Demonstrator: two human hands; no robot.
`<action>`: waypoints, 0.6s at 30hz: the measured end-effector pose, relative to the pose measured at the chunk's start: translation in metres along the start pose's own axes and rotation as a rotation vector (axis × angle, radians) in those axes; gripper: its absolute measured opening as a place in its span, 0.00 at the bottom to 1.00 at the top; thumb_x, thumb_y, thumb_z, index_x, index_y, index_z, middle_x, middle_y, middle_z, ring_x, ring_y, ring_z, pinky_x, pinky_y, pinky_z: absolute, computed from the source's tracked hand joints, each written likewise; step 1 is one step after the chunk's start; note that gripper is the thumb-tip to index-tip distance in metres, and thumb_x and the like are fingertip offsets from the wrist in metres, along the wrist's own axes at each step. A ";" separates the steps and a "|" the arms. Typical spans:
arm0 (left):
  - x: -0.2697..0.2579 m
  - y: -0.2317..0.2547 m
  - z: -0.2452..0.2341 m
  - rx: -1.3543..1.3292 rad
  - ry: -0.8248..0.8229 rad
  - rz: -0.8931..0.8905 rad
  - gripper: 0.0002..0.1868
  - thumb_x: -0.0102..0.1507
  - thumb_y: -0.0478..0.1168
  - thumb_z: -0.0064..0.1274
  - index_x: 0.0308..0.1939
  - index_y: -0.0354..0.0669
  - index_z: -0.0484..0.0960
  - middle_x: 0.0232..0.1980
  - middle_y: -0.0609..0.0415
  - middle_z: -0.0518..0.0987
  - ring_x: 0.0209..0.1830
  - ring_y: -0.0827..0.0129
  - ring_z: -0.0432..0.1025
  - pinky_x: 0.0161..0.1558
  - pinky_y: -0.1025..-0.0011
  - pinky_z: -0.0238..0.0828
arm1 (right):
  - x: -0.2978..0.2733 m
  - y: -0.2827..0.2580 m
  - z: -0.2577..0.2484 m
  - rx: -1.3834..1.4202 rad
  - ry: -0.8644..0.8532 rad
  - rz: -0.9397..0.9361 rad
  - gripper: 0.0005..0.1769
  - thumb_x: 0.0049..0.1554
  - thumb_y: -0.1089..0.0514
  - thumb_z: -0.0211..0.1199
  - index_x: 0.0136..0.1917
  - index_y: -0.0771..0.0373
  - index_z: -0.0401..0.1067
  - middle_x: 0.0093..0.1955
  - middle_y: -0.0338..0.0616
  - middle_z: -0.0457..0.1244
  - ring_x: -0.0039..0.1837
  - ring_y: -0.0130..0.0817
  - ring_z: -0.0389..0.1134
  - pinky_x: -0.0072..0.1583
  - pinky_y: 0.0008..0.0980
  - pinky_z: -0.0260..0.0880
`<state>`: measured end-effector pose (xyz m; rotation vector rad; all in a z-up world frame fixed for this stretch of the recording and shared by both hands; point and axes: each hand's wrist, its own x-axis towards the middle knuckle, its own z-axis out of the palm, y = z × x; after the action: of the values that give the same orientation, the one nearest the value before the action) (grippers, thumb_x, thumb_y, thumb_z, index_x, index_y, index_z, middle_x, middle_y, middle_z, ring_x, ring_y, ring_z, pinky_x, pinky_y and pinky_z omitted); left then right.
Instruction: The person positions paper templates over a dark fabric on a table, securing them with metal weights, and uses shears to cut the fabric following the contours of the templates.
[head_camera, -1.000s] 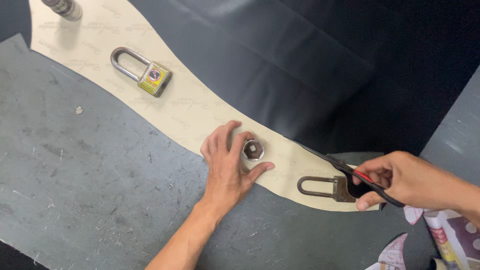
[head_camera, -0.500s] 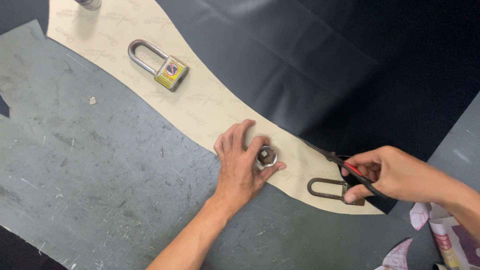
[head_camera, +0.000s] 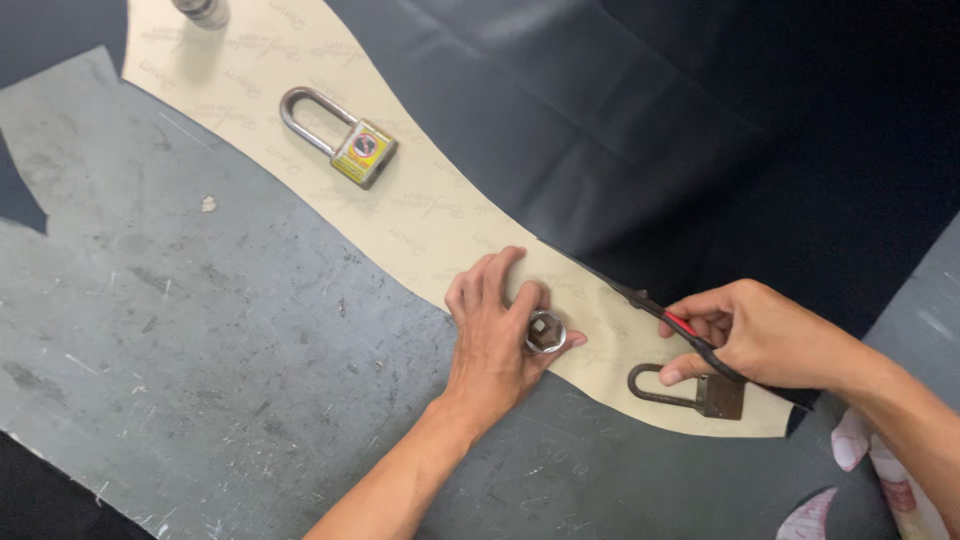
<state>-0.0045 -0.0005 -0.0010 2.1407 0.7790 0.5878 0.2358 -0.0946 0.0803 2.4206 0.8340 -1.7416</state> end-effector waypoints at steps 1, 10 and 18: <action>0.000 0.000 -0.001 -0.002 0.003 -0.002 0.26 0.55 0.54 0.70 0.44 0.44 0.75 0.70 0.42 0.62 0.71 0.46 0.55 0.68 0.48 0.49 | 0.001 -0.004 0.001 0.002 0.008 0.004 0.29 0.35 0.44 0.84 0.47 0.61 0.84 0.20 0.40 0.60 0.26 0.31 0.55 0.33 0.33 0.49; -0.004 -0.005 0.000 -0.029 0.034 0.037 0.26 0.55 0.52 0.70 0.44 0.42 0.73 0.70 0.40 0.62 0.72 0.46 0.55 0.68 0.48 0.49 | 0.010 -0.023 0.012 -0.006 0.093 -0.035 0.34 0.34 0.43 0.84 0.52 0.61 0.84 0.22 0.40 0.65 0.25 0.30 0.61 0.33 0.32 0.55; -0.004 -0.009 0.001 -0.064 0.055 0.034 0.27 0.54 0.51 0.70 0.44 0.42 0.73 0.70 0.41 0.62 0.72 0.46 0.56 0.68 0.47 0.49 | 0.021 -0.022 0.021 0.164 0.002 -0.338 0.33 0.39 0.43 0.84 0.52 0.64 0.84 0.27 0.32 0.70 0.26 0.23 0.67 0.32 0.26 0.61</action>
<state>-0.0095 0.0012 -0.0094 2.0903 0.7447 0.6832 0.2123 -0.0744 0.0598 2.4984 1.2062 -1.9904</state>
